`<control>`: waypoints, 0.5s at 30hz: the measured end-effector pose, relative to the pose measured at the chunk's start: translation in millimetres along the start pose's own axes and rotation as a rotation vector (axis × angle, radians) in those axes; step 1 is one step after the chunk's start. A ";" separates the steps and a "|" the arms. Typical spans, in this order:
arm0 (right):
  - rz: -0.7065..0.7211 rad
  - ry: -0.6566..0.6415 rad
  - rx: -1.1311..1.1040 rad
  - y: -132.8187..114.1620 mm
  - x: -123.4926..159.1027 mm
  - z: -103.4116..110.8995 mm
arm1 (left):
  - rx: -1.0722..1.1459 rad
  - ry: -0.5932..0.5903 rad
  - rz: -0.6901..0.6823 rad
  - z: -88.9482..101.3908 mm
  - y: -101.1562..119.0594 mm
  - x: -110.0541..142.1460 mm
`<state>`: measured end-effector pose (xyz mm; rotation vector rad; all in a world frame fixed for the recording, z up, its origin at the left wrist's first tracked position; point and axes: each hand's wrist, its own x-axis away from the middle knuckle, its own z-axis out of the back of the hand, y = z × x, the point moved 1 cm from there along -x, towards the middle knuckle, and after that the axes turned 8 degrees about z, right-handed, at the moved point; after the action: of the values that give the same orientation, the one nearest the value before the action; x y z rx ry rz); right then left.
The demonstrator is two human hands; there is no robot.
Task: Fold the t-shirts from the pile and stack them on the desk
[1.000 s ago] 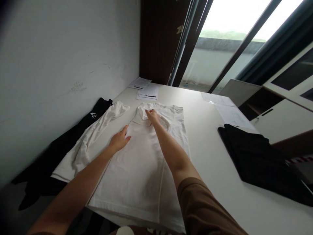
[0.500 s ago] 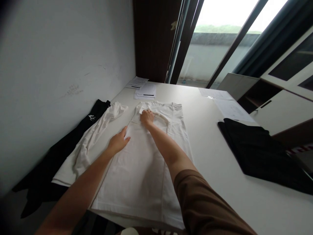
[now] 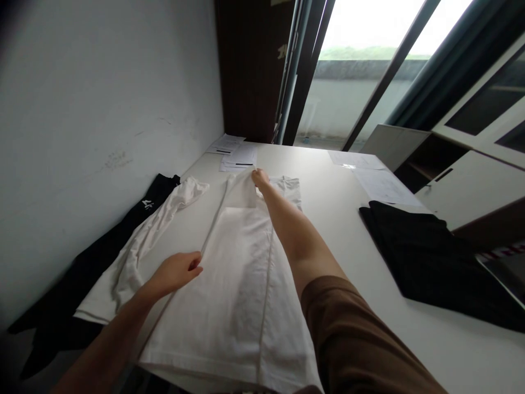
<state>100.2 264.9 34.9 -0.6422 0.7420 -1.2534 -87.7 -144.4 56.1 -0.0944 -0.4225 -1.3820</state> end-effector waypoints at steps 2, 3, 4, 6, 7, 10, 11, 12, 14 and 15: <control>0.026 0.029 0.010 4.6 -9.2 14.0 | 0.029 -0.004 0.037 -11.1 -1.4 19.0; 0.034 0.041 0.023 6.8 -12.3 20.4 | 0.034 0.001 0.059 -17.0 -1.9 29.2; 0.035 0.050 0.044 8.8 -14.5 26.4 | 0.029 0.013 0.084 -22.9 -2.1 39.5; 0.026 0.061 0.096 11.5 -17.3 37.2 | -0.011 0.042 0.140 -33.6 -1.7 59.5; 0.022 0.067 0.116 11.8 -18.2 42.2 | -0.040 0.046 0.168 -38.2 -1.5 68.5; -0.002 0.101 0.088 7.7 -19.4 56.4 | -0.117 0.021 0.230 -44.8 -1.4 90.7; -0.021 0.111 0.053 5.1 -19.5 61.2 | -0.122 0.009 0.240 -43.8 -0.8 96.6; -0.043 0.118 0.013 2.1 -19.6 66.0 | -0.110 -0.002 0.239 -41.0 0.8 101.8; -0.083 0.131 -0.060 -3.9 -20.0 76.4 | -0.029 -0.004 0.201 -30.7 8.4 110.6; -0.068 0.151 -0.088 -7.0 -20.5 82.1 | 0.027 0.012 0.170 -24.0 14.9 114.0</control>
<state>158.0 286.0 93.5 -0.6540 0.9108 -1.3477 -53.3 -254.9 75.9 -0.0977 -0.4138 -1.2086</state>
